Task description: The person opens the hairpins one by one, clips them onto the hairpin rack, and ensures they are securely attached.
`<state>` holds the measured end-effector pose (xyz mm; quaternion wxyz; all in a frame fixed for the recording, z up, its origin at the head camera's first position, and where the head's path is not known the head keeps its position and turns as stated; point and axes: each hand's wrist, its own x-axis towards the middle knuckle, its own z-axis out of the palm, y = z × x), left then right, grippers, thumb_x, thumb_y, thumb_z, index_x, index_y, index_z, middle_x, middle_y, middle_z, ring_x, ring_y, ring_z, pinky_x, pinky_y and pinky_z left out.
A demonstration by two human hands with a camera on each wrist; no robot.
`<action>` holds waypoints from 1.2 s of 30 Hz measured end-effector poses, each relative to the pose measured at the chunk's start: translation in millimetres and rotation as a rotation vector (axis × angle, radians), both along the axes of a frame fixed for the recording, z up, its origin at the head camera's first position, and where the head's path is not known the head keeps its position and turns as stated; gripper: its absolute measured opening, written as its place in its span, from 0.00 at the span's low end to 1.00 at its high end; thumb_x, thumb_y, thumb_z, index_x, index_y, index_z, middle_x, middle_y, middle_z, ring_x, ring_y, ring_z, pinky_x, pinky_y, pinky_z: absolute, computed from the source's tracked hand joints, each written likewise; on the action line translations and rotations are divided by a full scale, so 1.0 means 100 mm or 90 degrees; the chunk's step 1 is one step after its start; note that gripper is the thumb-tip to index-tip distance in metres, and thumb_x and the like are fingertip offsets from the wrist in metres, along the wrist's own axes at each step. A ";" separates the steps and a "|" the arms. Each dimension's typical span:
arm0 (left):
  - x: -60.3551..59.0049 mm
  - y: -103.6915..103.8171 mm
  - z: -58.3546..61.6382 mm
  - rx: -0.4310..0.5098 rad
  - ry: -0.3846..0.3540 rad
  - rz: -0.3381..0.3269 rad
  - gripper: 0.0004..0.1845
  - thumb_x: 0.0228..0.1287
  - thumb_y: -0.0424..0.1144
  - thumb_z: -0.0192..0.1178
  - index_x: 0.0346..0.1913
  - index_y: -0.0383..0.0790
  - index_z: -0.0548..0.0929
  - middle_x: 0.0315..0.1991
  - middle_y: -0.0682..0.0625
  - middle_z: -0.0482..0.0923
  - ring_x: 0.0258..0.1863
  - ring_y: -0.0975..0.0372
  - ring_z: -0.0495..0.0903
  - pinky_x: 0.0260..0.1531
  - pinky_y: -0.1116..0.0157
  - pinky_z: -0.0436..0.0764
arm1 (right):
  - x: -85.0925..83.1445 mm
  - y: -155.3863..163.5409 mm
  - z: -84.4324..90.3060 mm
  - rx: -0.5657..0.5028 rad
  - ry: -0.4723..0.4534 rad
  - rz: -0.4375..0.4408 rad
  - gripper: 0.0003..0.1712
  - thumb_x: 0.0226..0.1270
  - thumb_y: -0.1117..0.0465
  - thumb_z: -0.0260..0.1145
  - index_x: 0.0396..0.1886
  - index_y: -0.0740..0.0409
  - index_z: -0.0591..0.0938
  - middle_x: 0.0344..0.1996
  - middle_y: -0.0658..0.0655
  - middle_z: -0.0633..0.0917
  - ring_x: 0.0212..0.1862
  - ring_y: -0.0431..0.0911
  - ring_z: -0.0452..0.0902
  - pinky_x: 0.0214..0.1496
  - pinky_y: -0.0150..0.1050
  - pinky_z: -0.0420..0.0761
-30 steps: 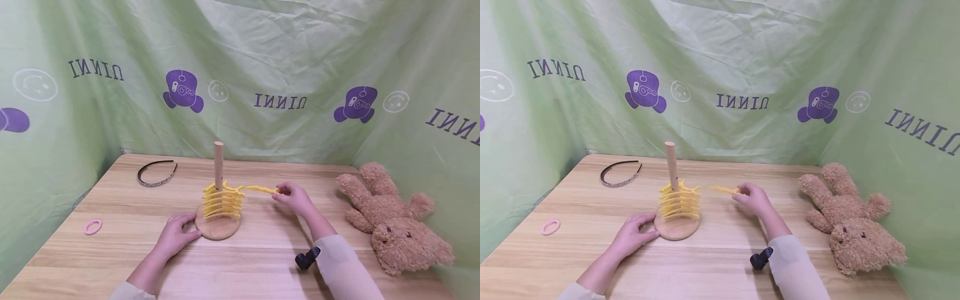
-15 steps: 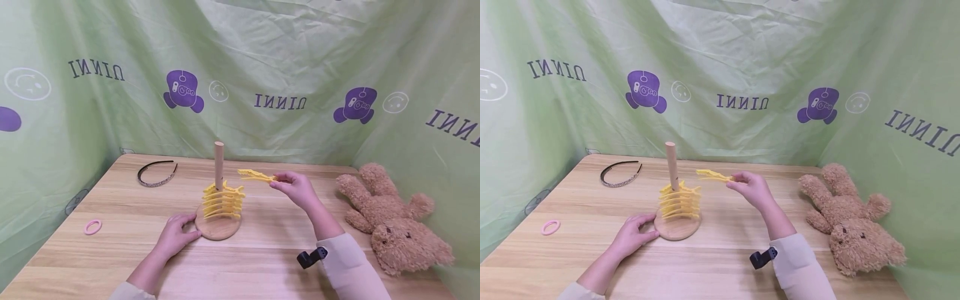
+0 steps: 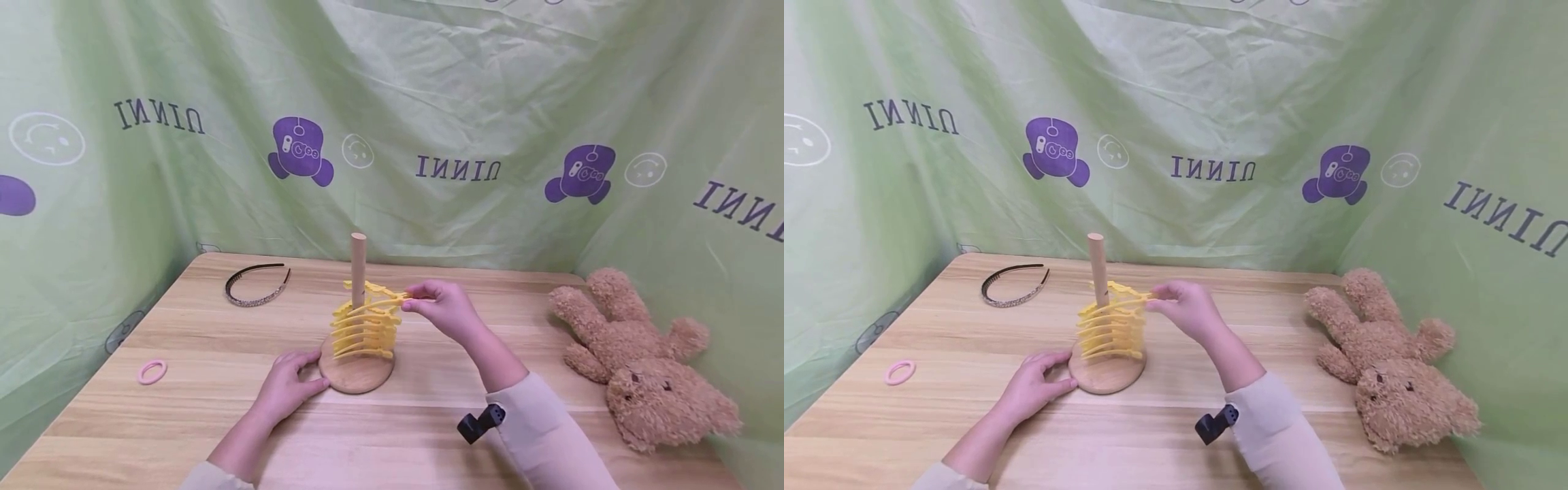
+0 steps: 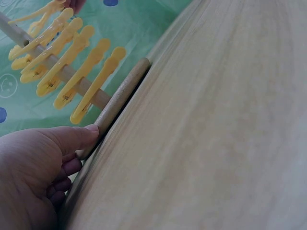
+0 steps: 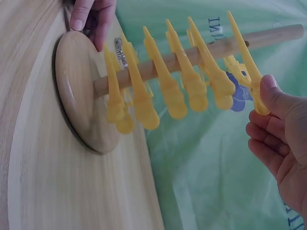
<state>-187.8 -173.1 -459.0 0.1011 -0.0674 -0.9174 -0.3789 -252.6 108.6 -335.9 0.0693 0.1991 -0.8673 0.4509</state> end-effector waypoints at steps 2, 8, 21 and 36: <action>0.00 0.00 -0.01 -0.001 0.002 0.001 0.30 0.38 0.48 0.67 0.49 0.40 0.76 0.46 0.47 0.78 0.51 0.54 0.68 0.53 0.54 0.65 | -0.01 -0.05 -0.01 0.007 0.006 0.006 0.15 0.44 0.51 0.68 0.33 0.51 0.82 0.31 0.50 0.85 0.36 0.39 0.80 0.34 0.30 0.80; 0.00 0.01 0.00 -0.002 0.002 0.003 0.30 0.38 0.48 0.68 0.49 0.40 0.76 0.45 0.48 0.78 0.50 0.54 0.69 0.52 0.55 0.66 | -0.05 -0.14 -0.02 0.028 0.000 0.017 0.15 0.43 0.49 0.68 0.31 0.49 0.82 0.28 0.48 0.85 0.34 0.37 0.79 0.34 0.29 0.79; -0.01 -0.01 0.01 -0.004 0.002 0.004 0.30 0.38 0.48 0.67 0.49 0.40 0.76 0.45 0.48 0.78 0.51 0.54 0.68 0.52 0.55 0.66 | -0.01 -0.20 0.00 0.065 -0.001 0.034 0.19 0.41 0.43 0.68 0.34 0.44 0.81 0.31 0.44 0.83 0.40 0.38 0.77 0.40 0.34 0.78; -0.01 0.00 0.01 0.003 -0.002 -0.001 0.31 0.38 0.47 0.68 0.50 0.40 0.76 0.47 0.48 0.77 0.51 0.56 0.68 0.52 0.55 0.66 | 0.02 -0.16 -0.02 0.058 -0.022 0.052 0.30 0.38 0.38 0.67 0.43 0.45 0.78 0.39 0.45 0.81 0.47 0.42 0.75 0.51 0.41 0.75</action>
